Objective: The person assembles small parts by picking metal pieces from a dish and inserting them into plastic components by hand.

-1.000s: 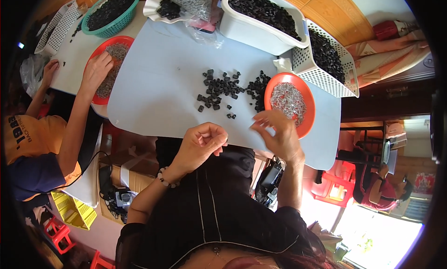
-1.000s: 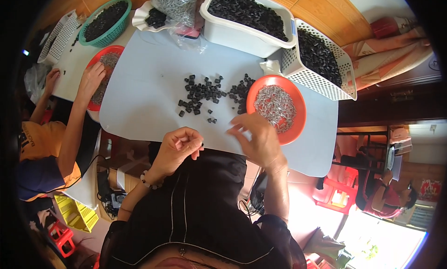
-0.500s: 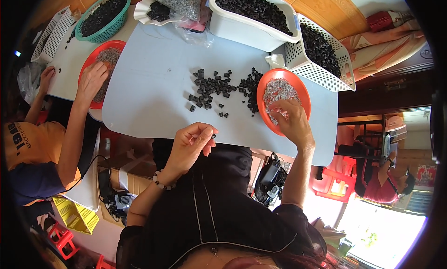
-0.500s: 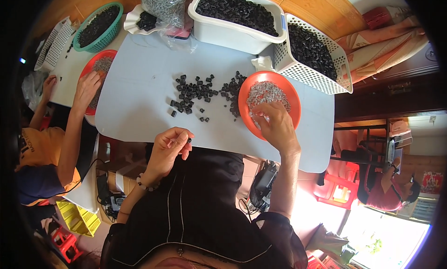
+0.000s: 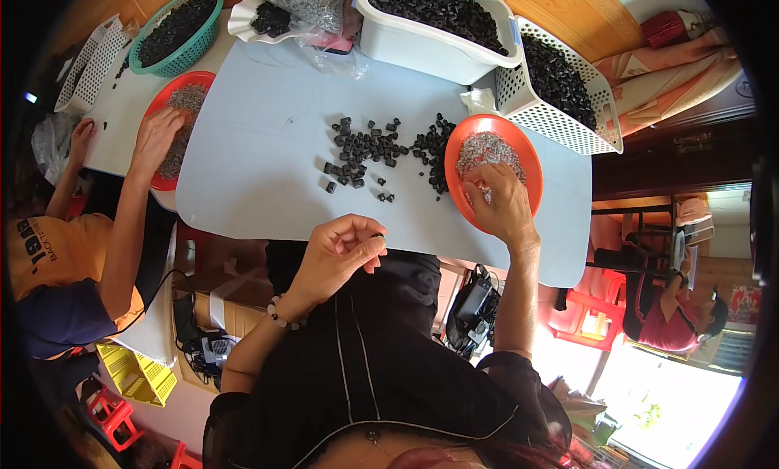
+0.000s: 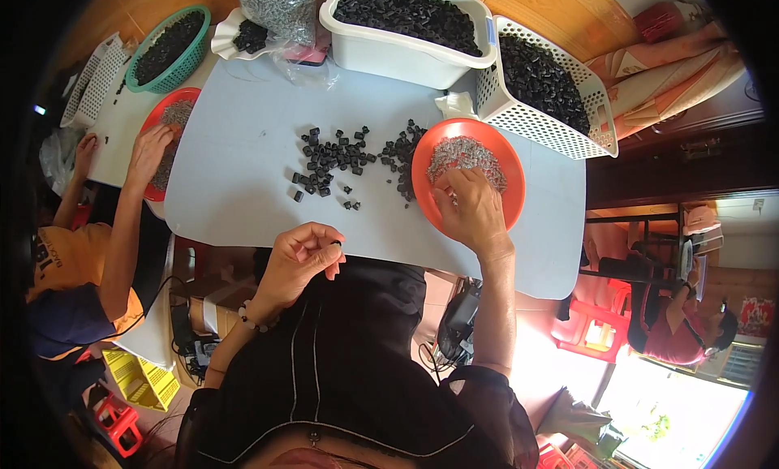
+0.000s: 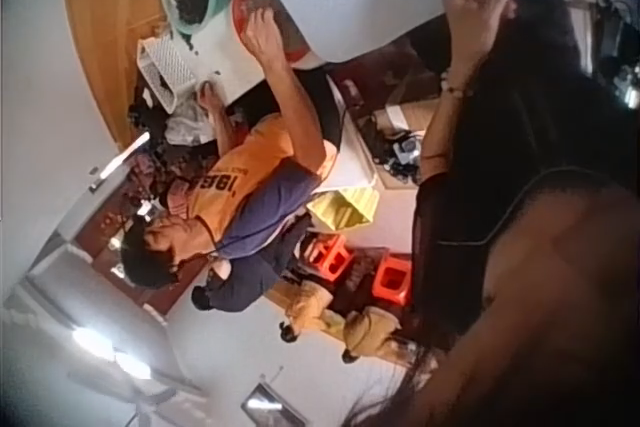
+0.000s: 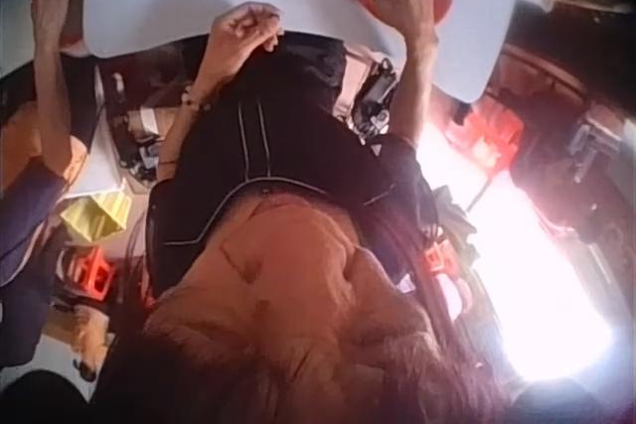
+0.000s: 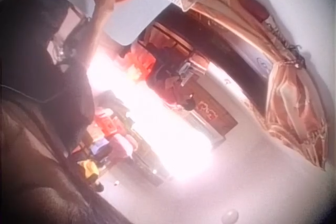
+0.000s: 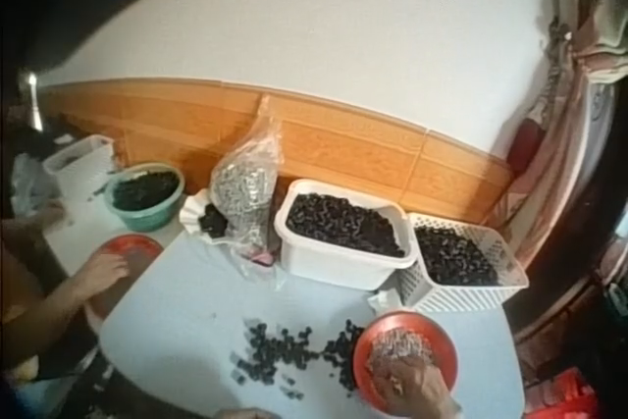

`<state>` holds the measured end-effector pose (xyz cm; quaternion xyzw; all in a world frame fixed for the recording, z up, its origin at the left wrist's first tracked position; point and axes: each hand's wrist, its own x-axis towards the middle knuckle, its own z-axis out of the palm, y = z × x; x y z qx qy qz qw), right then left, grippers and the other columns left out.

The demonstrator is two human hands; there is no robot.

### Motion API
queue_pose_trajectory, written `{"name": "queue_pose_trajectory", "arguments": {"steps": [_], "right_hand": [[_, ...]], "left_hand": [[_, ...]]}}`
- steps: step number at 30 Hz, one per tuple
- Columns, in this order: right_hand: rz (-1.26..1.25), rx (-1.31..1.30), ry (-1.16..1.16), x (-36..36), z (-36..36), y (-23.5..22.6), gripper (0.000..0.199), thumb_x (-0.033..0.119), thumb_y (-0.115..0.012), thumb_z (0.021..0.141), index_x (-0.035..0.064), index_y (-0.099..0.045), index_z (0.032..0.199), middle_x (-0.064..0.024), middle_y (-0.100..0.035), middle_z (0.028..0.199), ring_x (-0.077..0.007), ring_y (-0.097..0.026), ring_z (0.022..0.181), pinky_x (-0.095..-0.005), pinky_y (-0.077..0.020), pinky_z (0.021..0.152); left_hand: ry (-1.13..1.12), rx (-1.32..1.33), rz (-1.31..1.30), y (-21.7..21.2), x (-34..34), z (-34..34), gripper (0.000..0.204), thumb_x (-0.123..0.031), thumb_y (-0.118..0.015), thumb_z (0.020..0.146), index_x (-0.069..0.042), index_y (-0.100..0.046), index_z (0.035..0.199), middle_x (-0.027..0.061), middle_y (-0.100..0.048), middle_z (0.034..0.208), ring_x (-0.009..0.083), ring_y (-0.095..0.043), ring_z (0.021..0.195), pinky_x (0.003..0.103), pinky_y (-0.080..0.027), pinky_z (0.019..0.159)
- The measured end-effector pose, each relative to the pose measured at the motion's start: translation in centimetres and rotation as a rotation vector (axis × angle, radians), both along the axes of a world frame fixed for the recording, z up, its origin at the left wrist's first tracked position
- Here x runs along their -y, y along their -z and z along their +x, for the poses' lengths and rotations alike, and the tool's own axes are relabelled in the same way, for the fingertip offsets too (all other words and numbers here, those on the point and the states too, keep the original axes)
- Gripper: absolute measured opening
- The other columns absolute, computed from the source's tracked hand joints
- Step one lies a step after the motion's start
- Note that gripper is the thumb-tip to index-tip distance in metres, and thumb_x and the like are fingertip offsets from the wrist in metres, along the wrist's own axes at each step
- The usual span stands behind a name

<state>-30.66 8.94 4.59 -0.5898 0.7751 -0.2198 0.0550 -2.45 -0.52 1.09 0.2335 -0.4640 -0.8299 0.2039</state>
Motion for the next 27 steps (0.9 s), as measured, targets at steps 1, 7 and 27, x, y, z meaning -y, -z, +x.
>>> {"name": "queue_pose_trajectory", "arguments": {"steps": [1,7,27], "right_hand": [[-0.021,0.008,0.034,-0.1,-0.2,0.2,0.004,0.006,-0.069,0.082,0.0054,-0.065,0.084,-0.0073,-0.067,0.082,-0.0292,-0.062,0.082,-0.0427,-0.0515,0.074],[-0.084,0.063,0.116,-0.5,-1.4,0.1,0.004,0.006,-0.069,0.083,0.0056,-0.067,0.087,-0.0085,-0.066,0.083,-0.0284,-0.062,0.082,-0.0429,-0.051,0.074],[-0.128,0.005,-0.008,-0.3,0.0,-1.1,0.007,0.001,-0.07,0.08,0.0035,-0.067,0.087,-0.0092,-0.067,0.084,-0.0285,-0.062,0.083,-0.0395,-0.05,0.076]], "left_hand": [[0.002,0.001,0.0,0.0,0.0,-0.1,0.018,-0.013,-0.067,0.098,0.001,-0.064,0.109,0.0061,-0.067,0.085,0.0086,-0.061,0.066,0.023,-0.052,0.063],[-0.001,0.026,-0.006,-0.3,0.1,-0.5,0.019,-0.015,-0.066,0.098,0.001,-0.065,0.108,0.0061,-0.067,0.086,0.0086,-0.06,0.067,0.023,-0.051,0.063],[-0.09,0.022,-0.149,-0.9,0.7,-0.1,0.018,-0.014,-0.066,0.099,0.001,-0.065,0.109,0.0017,-0.066,0.089,0.0056,-0.058,0.073,0.021,-0.05,0.065]]}}
